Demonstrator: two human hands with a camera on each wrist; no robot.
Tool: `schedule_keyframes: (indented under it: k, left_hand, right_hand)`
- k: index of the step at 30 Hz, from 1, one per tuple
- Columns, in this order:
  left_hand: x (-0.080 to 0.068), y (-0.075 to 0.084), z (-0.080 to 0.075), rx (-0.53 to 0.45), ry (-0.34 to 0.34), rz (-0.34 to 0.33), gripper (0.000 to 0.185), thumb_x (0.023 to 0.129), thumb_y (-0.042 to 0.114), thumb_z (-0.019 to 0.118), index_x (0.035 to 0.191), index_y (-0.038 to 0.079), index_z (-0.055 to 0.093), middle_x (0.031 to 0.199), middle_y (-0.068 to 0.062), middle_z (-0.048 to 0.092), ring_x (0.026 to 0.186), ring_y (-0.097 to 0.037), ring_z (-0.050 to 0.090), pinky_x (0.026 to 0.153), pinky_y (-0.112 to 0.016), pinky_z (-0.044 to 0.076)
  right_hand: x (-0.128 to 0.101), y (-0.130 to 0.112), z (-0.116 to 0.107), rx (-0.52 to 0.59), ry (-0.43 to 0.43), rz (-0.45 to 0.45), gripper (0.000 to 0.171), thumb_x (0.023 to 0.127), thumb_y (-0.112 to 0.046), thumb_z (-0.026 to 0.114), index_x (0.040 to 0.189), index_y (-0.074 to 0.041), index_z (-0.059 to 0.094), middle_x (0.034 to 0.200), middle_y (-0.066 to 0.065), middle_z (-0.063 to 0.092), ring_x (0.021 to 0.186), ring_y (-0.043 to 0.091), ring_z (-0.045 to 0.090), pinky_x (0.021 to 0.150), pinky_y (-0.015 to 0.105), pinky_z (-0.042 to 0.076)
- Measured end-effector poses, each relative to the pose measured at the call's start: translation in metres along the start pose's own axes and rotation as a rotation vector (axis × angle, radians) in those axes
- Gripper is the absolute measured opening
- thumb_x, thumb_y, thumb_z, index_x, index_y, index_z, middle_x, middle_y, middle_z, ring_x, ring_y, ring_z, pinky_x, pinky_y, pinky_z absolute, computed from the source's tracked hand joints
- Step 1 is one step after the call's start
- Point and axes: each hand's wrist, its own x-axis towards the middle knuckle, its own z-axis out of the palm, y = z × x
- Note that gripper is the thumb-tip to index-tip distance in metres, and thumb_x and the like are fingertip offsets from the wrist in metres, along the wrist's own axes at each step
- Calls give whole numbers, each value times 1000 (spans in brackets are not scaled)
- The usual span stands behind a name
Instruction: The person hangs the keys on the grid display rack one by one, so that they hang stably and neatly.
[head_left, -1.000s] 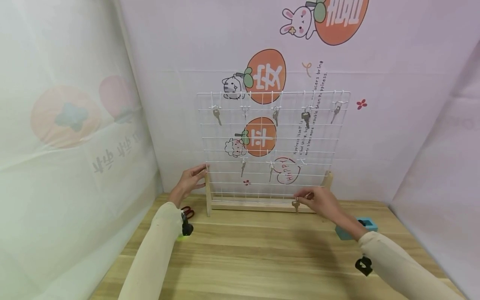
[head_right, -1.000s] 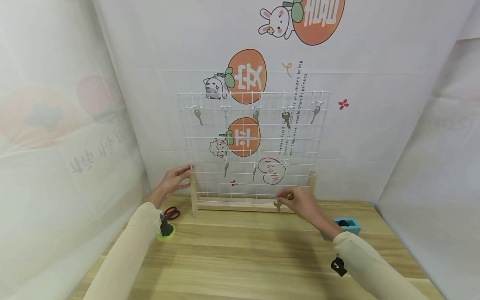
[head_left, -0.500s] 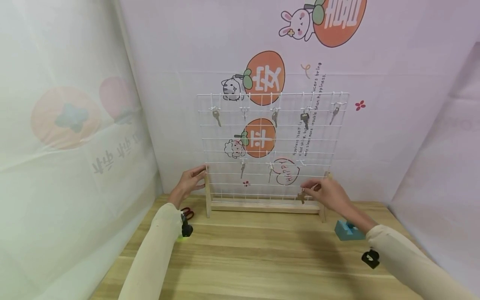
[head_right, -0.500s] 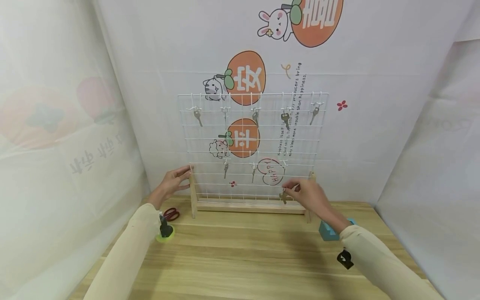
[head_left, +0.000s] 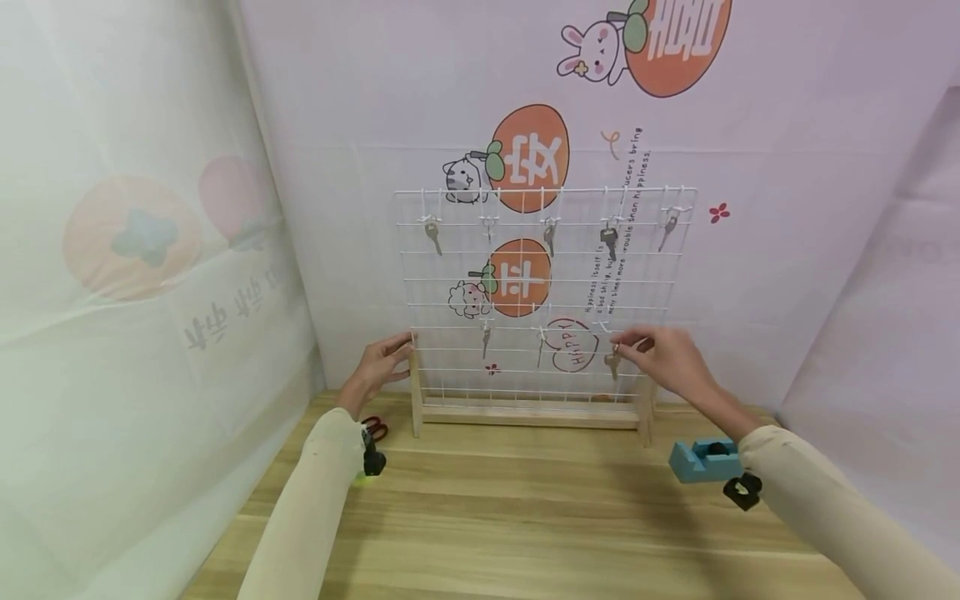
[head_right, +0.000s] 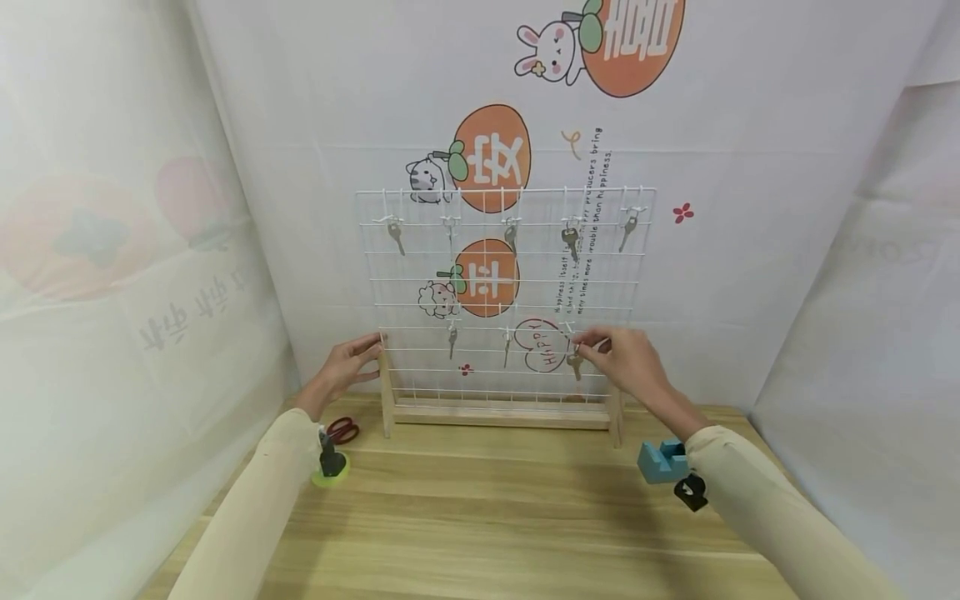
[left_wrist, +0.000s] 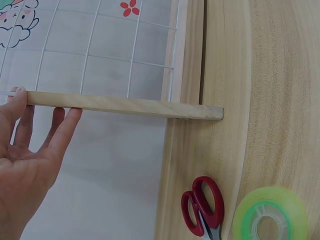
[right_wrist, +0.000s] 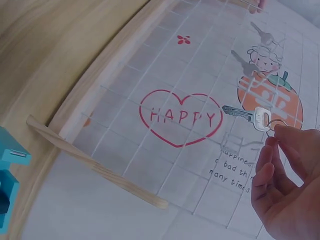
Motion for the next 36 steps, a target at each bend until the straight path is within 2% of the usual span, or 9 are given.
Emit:
schedule_keyframes:
  k: [8,15,23,36]
  left_hand:
    - [3,-3,-1,-5,7,-7,49,111,15,52,159,9,44,166,-13,35,149,-35,38,113,-57,45]
    - [2,-2,-1,-2,-1,-5,50,112,13,50,160,7,40,167,-15,33,150,-37,37,114,-59,43]
    - [3,-3,-2,-7,7,-14,50,111,14,51,159,7,42,166,-15,35,150,-37,37,115,-59,42]
    - [5,-6,-3,-18,8,-4,49,110,15,54,158,8,45,165,-15,38,150,-36,38,113,-57,45]
  right_hand:
    - [12,-3,-6,34,21,16,15,98,-9,73,111,-2,79,101,15,78,86,31,73,66,29,59]
    - [20,-1,-4,40,35,36,14,98,-8,72,109,-1,79,101,17,78,86,33,73,66,26,57]
    - [26,2,-1,39,28,77,17,99,-11,72,110,-1,78,101,19,78,87,34,74,65,29,58]
    - [31,2,3,43,-3,84,19,100,-14,71,112,0,78,104,19,77,91,37,74,68,39,61]
